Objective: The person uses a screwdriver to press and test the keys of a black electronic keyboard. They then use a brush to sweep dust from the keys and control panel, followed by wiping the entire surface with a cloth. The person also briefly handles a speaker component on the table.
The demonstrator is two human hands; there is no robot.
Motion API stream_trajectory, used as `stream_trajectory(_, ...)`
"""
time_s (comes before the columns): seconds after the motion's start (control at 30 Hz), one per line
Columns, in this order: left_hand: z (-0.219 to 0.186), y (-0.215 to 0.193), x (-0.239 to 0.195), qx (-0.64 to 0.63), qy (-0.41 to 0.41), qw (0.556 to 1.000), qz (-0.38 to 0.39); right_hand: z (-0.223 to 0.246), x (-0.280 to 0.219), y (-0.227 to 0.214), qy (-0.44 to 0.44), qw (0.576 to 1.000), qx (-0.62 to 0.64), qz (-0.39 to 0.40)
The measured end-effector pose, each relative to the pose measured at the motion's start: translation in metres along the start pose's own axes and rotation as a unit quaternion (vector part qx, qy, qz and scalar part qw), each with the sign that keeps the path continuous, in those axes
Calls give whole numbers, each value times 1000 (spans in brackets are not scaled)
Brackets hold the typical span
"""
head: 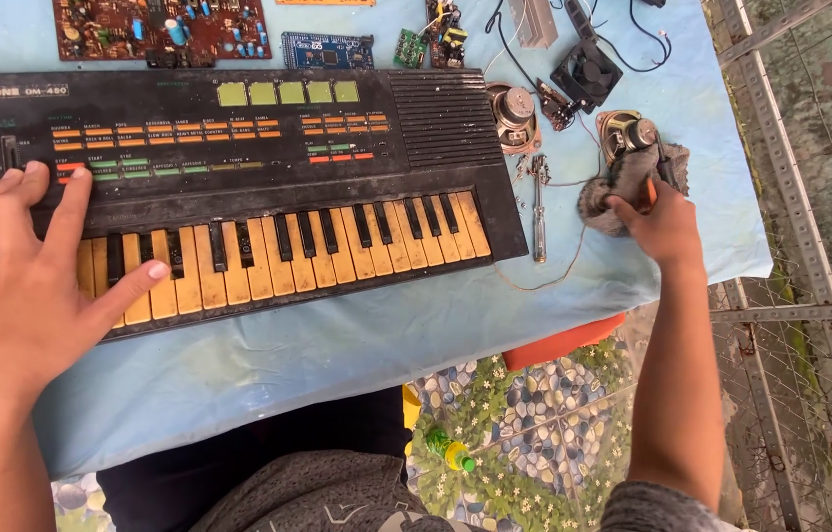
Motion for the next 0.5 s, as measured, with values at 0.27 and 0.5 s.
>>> stream_trajectory(0.27,-1,-1,1,80,7,997,-8,-18,-45,-36,-33,992,113,-40)
stream_trajectory(0.5,4,3,1,135,52,988,-55,11,-57,-40,53,991,59,105)
Point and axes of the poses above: each hand's wrist, its own x-axis towards the middle knuckle, its own y-axis out of the palm, z = x × y, the point moved 2 cm from there along x, towards the middle knuckle, and after that the axes turned 10 degrees about x, right-handed, at the moved point
